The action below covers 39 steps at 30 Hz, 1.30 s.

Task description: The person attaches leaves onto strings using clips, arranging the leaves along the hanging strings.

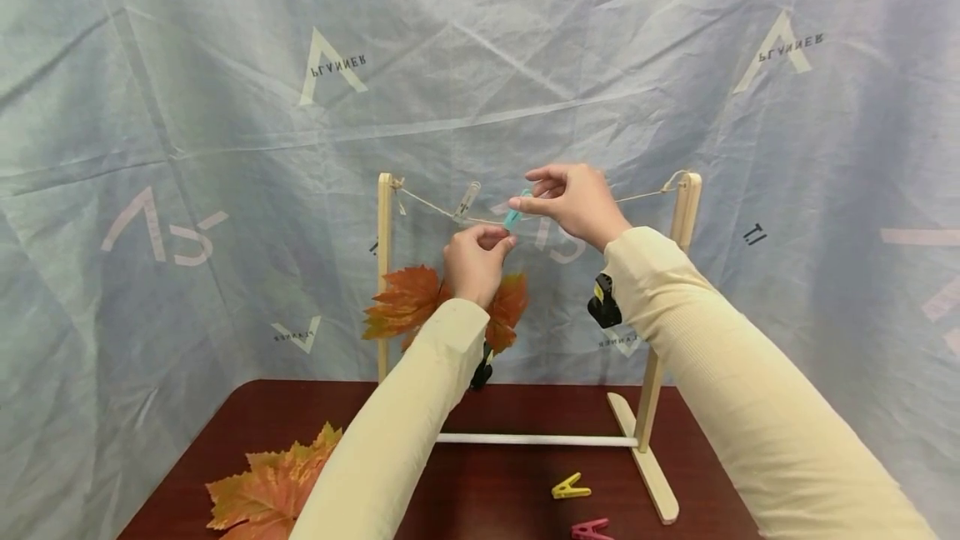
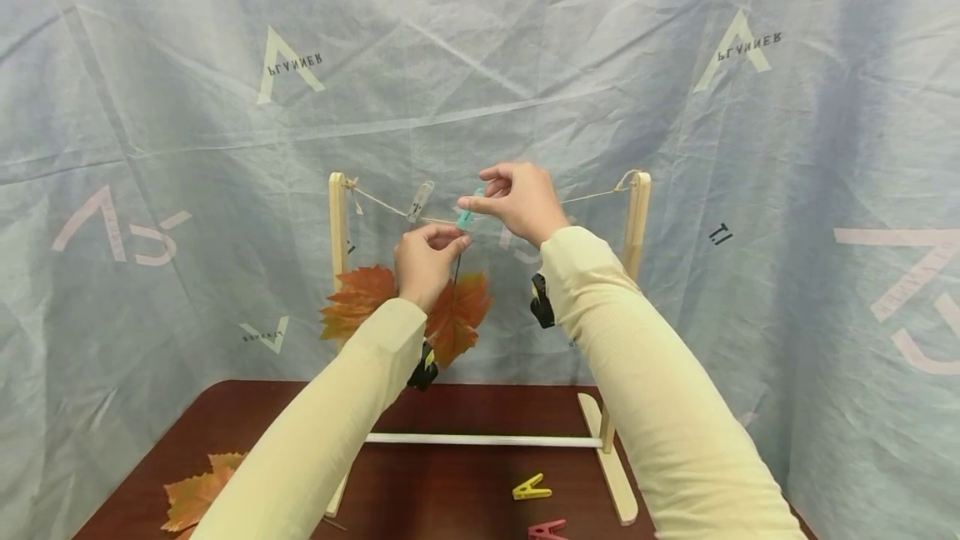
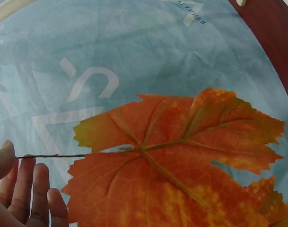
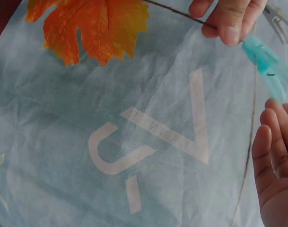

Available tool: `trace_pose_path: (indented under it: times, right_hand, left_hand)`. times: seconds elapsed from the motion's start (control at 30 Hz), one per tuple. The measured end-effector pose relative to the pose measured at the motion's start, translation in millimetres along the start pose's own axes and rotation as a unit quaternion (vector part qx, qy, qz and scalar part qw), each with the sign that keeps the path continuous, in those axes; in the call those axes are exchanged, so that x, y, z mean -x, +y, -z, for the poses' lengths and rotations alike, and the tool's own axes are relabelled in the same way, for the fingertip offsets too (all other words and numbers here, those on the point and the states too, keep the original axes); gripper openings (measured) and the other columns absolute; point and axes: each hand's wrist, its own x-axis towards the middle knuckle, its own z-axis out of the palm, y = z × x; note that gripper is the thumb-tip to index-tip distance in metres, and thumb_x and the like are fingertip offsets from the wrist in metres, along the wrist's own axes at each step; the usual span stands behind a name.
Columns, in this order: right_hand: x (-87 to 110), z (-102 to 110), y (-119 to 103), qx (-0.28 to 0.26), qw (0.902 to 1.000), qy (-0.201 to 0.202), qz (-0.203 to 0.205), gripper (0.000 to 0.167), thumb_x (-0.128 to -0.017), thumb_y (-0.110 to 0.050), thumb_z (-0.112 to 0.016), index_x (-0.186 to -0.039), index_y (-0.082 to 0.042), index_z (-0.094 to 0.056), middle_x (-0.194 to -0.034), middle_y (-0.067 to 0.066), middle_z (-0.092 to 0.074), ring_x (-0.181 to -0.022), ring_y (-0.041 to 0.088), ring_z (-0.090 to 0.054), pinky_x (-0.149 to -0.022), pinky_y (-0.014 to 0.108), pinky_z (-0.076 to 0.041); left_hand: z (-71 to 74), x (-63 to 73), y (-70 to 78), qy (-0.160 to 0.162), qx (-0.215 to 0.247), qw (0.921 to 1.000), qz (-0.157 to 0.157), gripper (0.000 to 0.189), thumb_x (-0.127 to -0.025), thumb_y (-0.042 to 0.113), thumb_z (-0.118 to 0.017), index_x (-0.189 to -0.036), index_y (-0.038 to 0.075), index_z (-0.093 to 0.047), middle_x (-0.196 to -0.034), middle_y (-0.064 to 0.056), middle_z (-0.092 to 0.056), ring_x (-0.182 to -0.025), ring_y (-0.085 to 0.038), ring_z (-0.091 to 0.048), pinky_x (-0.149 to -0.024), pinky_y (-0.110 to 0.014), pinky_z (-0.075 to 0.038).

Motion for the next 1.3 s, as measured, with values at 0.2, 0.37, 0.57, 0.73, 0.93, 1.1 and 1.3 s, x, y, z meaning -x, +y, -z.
trace_pose_path:
  times: [0.2,0.37,0.57,0.73,0.93,1.1,1.3]
  right_hand:
    - [17.5,0.3,-3.3,0.003,0.9997,0.024,0.006,0.056,-0.096,-0.04,-0.071,-0.141,-0.008,-0.059,-0.128,0.013,-0.063,-0.115,0.029,-0.059,-0.096,0.048,-0.047]
    - [33.2,-1.7,-2.6,0.0,0.9988,0.047,0.014,0.055,-0.099,-0.043,-0.067,-0.142,-0.009,-0.059,-0.131,0.013,-0.061,-0.115,0.03,-0.057,-0.095,0.05,-0.047]
    - [46.2,-6.1,5.1,-0.002,0.9976,0.067,0.017,0.05,-0.099,-0.042,-0.067,-0.138,-0.01,-0.063,-0.124,0.011,-0.062,-0.112,0.027,-0.058,-0.092,0.047,-0.048]
    - [58.0,-9.2,13.5,-0.005,0.9972,0.072,0.02,0.052,-0.099,-0.046,-0.065,-0.135,-0.008,-0.065,-0.12,0.01,-0.065,-0.11,0.026,-0.059,-0.089,0.046,-0.048]
    - [72.0,-10.8,24.3,-0.011,0.9979,0.063,0.01,0.051,-0.1,-0.046,-0.064,-0.134,-0.008,-0.065,-0.118,0.009,-0.065,-0.109,0.026,-0.059,-0.088,0.044,-0.047]
    - [84.1,-10.6,32.4,-0.012,0.9984,0.056,0.004,0.047,-0.1,-0.041,-0.065,-0.134,-0.009,-0.065,-0.115,0.01,-0.066,-0.107,0.025,-0.061,-0.086,0.043,-0.048]
    - [101.0,-11.8,41.5,-0.015,0.9991,0.037,-0.013,0.046,-0.1,-0.042,-0.064,-0.132,-0.009,-0.066,-0.113,0.009,-0.068,-0.105,0.024,-0.062,-0.081,0.041,-0.048]
  left_hand:
    - [10.1,3.9,-5.2,0.012,0.003,0.9996,-0.025,0.016,-0.091,0.022,-0.08,-0.103,0.01,-0.08,-0.092,-0.005,-0.078,-0.084,-0.022,-0.071,-0.075,-0.037,-0.057]
    - [19.2,7.3,-9.7,0.018,0.016,0.9991,-0.036,0.015,-0.091,0.02,-0.08,-0.101,0.008,-0.08,-0.092,-0.007,-0.077,-0.085,-0.023,-0.071,-0.076,-0.038,-0.056]
    - [30.4,14.3,-15.6,0.027,0.018,0.9981,-0.053,0.016,-0.092,0.022,-0.079,-0.099,0.008,-0.08,-0.09,-0.007,-0.077,-0.081,-0.023,-0.07,-0.075,-0.038,-0.055]
    - [39.1,20.4,-19.2,0.039,0.002,0.9977,-0.055,0.017,-0.093,0.024,-0.078,-0.1,0.008,-0.079,-0.088,-0.007,-0.076,-0.079,-0.023,-0.069,-0.072,-0.039,-0.054]
    - [47.4,28.4,-22.0,0.028,-0.01,0.9982,-0.051,0.018,-0.093,0.025,-0.078,-0.1,0.009,-0.078,-0.089,-0.007,-0.076,-0.081,-0.024,-0.068,-0.071,-0.039,-0.052]
    - [53.9,36.7,-23.7,0.01,-0.02,0.9989,-0.04,0.018,-0.093,0.026,-0.078,-0.101,0.01,-0.078,-0.089,-0.005,-0.075,-0.08,-0.023,-0.066,-0.071,-0.038,-0.05]
    - [58.8,46.7,-28.2,-0.012,-0.023,0.999,-0.036,0.017,-0.092,0.024,-0.079,-0.101,0.01,-0.078,-0.089,-0.006,-0.075,-0.084,-0.024,-0.067,-0.076,-0.04,-0.051]
